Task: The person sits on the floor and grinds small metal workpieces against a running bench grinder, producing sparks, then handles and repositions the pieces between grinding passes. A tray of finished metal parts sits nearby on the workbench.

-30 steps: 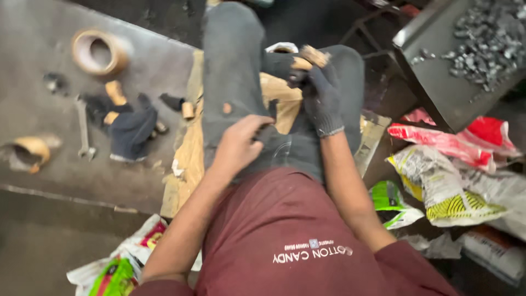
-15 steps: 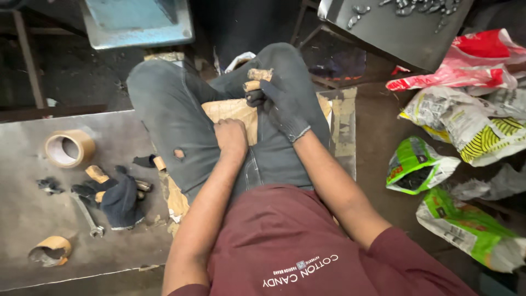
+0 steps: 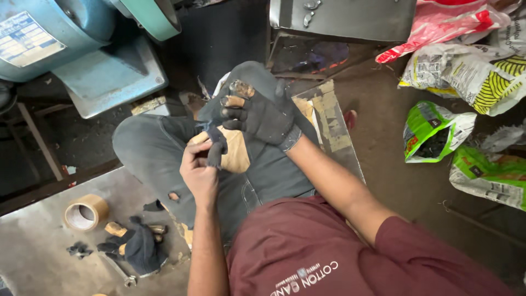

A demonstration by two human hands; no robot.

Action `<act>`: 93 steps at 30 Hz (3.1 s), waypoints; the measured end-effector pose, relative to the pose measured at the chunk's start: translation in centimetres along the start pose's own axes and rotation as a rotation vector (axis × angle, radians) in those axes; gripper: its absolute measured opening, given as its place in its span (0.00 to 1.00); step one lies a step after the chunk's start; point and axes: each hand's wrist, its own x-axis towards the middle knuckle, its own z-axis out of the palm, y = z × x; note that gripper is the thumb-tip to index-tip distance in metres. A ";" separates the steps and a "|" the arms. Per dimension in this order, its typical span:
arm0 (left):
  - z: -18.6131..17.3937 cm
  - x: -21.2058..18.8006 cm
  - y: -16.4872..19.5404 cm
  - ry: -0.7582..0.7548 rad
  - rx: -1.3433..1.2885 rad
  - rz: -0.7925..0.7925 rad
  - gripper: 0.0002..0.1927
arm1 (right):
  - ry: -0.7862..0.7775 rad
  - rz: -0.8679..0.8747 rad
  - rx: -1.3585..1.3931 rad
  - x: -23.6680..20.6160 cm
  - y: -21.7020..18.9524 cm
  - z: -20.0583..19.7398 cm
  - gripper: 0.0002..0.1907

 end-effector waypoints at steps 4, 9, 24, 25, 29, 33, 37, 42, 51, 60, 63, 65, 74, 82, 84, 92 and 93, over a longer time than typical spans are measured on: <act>-0.2 0.1 0.7 -0.065 0.133 0.309 0.10 | 0.124 0.044 -0.043 -0.5 1.0 -3.2 0.43; -0.2 1.8 -1.3 -0.084 0.519 0.496 0.15 | 0.334 0.035 -0.506 -0.8 2.5 -4.4 0.30; 0.7 2.8 -1.7 -0.153 0.420 0.417 0.14 | 0.591 0.050 -1.028 1.3 3.6 -1.5 0.23; 0.7 2.9 -1.6 -0.169 0.387 0.393 0.16 | 0.610 0.051 -1.081 1.2 3.8 -1.5 0.22; 0.6 3.3 -2.1 -0.164 0.346 0.368 0.18 | 0.506 -0.026 -1.457 1.1 4.3 -0.8 0.20; 0.3 3.5 -4.3 -0.128 0.304 0.157 0.13 | 0.378 -0.062 -1.753 1.1 4.5 0.0 0.18; -0.4 3.6 -7.0 -0.122 0.276 0.142 0.15 | 0.336 -0.071 -1.732 1.0 4.5 -0.3 0.18; -0.6 4.1 -8.9 -0.113 -0.057 -0.065 0.15 | 0.454 -0.060 -1.680 0.8 4.8 -1.9 0.20; -0.3 4.3 -9.5 -0.035 0.019 0.063 0.17 | 0.479 0.004 -1.407 1.4 4.3 -1.5 0.25; 1.0 4.0 -7.5 -0.039 -0.055 0.036 0.09 | 0.551 0.064 -1.757 1.9 5.1 -0.4 0.26; 0.9 3.8 -7.2 -0.056 0.250 0.173 0.15 | 0.466 -0.052 -1.928 2.2 4.9 0.0 0.27; 0.8 3.6 -7.3 -0.140 0.437 0.276 0.20 | 0.479 -0.062 -2.035 2.4 4.4 0.9 0.28; 1.7 4.6 -8.2 -0.064 0.264 0.429 0.21 | 0.074 -0.086 -2.166 2.8 4.9 7.6 0.23; 1.6 5.0 -8.3 0.003 0.212 0.387 0.16 | 0.122 0.048 -2.150 2.9 5.6 2.7 0.21; 1.4 4.7 -8.2 -0.001 0.211 0.352 0.15 | 0.087 0.131 -1.958 2.9 5.8 1.1 0.28; 1.5 4.4 -8.2 -0.101 0.354 0.411 0.17 | 0.117 0.201 -2.016 3.1 5.4 0.2 0.33; 1.6 4.7 -8.2 -0.102 0.318 0.387 0.17 | 0.166 0.202 -1.957 3.0 5.4 0.6 0.33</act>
